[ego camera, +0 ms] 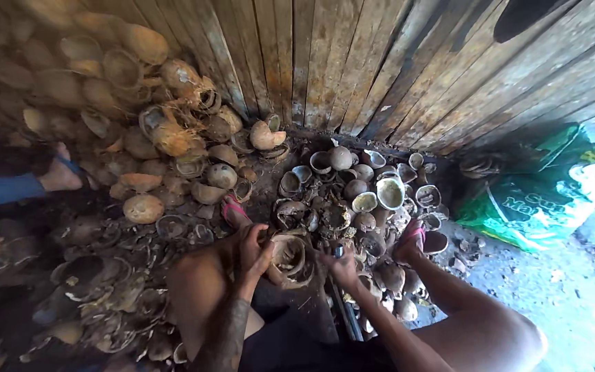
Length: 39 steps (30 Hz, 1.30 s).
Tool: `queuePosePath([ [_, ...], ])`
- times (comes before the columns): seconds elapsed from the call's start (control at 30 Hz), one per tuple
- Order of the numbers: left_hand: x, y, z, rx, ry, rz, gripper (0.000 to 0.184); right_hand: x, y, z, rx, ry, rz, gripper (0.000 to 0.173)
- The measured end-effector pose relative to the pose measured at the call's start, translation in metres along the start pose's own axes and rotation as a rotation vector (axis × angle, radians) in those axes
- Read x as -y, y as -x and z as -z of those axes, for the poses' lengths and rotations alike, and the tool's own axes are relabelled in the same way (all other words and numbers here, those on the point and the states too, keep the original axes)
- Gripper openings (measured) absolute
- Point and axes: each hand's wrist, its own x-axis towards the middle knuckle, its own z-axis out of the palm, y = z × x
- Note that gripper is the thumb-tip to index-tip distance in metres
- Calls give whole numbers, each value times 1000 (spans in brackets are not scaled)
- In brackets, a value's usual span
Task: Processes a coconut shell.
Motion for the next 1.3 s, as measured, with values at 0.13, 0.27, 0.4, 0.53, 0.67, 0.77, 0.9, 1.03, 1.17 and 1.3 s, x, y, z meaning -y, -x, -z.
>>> queuePosePath([
  [0.13,-17,45,-15,-63,118,-9,64,17,57,-21,-305,-144,-159,23],
  [0.27,-10,45,-40,-128,-32,-220,65,2,21,-1,-226,32,-25,28],
  [0.4,-25,41,-33,-59,0,-103,66,15,4,13,-111,126,-23,33],
  [0.53,-34,25,-17,7,167,126,57,27,67,-17,-297,-55,-182,26],
  [0.67,-25,0,-21,-5,285,154,39,-14,29,-15,-308,-91,-78,30],
  [0.77,-20,0,-24,-29,318,154,39,-33,-22,6,-85,-41,35,35],
  [0.9,-20,7,-25,-83,271,185,33,-13,-14,4,-72,-14,70,35],
  [1.03,-14,35,-19,-196,368,154,38,23,54,-20,-232,-174,-217,26],
  [1.17,-6,46,-33,-52,266,24,62,20,47,-14,-283,-189,-362,26],
  [1.3,-2,44,-38,-58,266,-10,61,52,-44,20,184,346,-269,45],
])
